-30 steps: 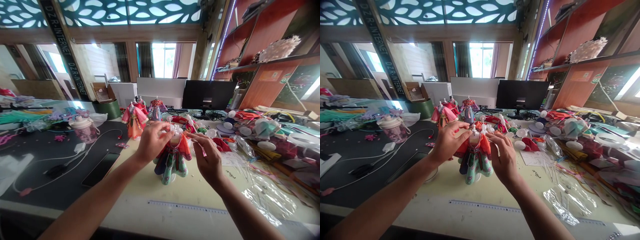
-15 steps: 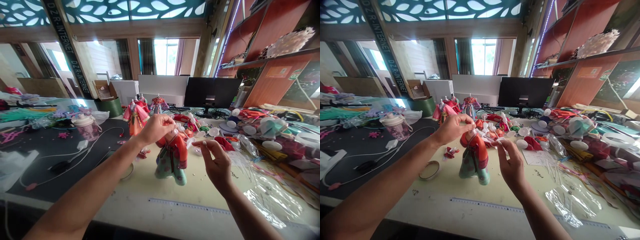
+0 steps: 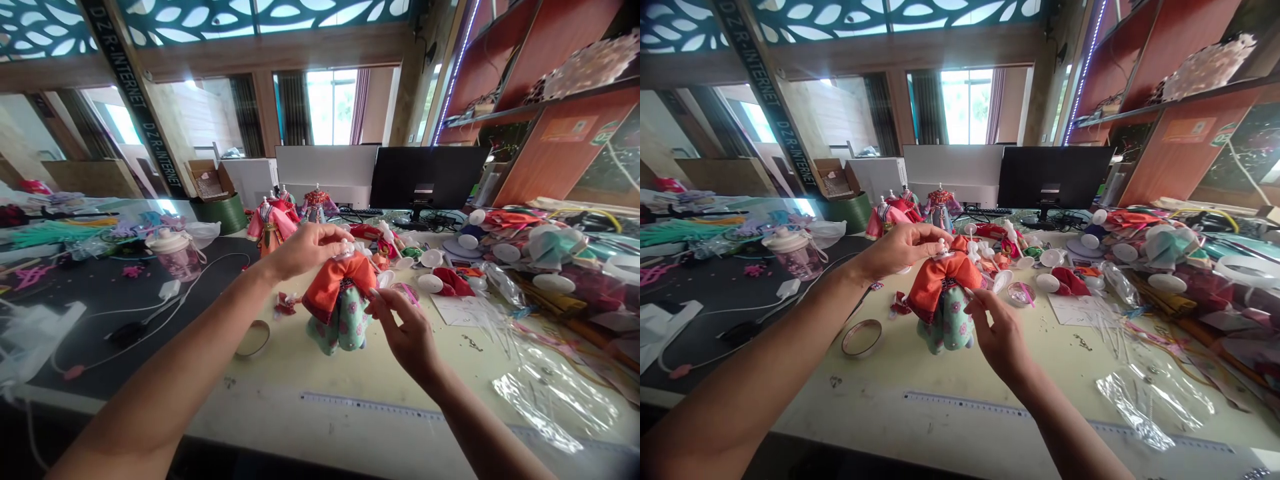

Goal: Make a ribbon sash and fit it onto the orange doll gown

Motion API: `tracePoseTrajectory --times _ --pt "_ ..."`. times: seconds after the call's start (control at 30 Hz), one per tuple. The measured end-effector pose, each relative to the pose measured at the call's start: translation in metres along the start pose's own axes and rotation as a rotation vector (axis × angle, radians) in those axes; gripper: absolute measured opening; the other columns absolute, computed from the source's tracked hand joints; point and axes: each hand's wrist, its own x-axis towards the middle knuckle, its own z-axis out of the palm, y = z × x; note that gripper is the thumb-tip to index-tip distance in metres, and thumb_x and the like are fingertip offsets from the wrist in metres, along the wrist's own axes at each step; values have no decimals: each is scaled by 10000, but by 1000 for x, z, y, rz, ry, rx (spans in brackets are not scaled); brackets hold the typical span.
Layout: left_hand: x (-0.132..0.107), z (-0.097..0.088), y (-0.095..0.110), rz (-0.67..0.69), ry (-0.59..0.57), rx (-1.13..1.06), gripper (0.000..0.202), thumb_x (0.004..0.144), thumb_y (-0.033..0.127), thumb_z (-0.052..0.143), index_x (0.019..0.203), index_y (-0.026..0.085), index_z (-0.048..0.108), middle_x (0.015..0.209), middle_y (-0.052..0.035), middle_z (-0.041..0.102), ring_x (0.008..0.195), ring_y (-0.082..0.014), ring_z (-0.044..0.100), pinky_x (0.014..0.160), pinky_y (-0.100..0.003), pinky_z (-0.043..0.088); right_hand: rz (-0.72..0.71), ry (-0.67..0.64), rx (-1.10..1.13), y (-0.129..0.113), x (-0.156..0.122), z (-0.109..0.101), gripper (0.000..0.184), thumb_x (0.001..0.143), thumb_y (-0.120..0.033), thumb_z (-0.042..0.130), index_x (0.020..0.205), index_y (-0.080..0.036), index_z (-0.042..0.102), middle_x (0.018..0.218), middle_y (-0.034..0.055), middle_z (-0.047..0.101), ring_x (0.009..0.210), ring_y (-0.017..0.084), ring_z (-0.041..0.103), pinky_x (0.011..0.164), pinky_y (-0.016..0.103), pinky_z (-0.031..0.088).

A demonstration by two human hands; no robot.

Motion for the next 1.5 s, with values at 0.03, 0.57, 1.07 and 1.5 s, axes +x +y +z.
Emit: tracePoseTrajectory --times 0.03,0.57,1.07,1.5 --pt "-2 3 -1 3 18 10 278 817 280 595 1056 155 662 974 -70 679 905 -160 630 796 -286 525 1 -20 -7 0 0 2 123 898 -187 472 917 -189 594 703 -13 654 632 93 591 612 224 469" --pt "-52 54 -28 -156 344 252 357 775 232 595 1128 180 574 969 -41 677 896 -195 631 839 -327 497 -111 93 -495 -6 6 27 231 881 -265 454 814 -148 642 448 -25 556 369 81 432 419 203 261" --pt "-51 66 -32 -113 410 118 272 770 259 629 1017 151 597 924 -36 667 869 -177 623 799 -276 500 -53 83 -697 -16 20 38 304 890 -259 390 705 -154 608 427 -6 527 352 87 375 429 236 140" --pt "-54 71 -30 -153 487 160 235 755 202 610 984 151 600 865 -35 672 807 -177 624 774 -301 510 27 -23 -528 -24 13 23 273 876 -260 419 906 -171 675 480 -5 597 382 101 457 445 230 222"
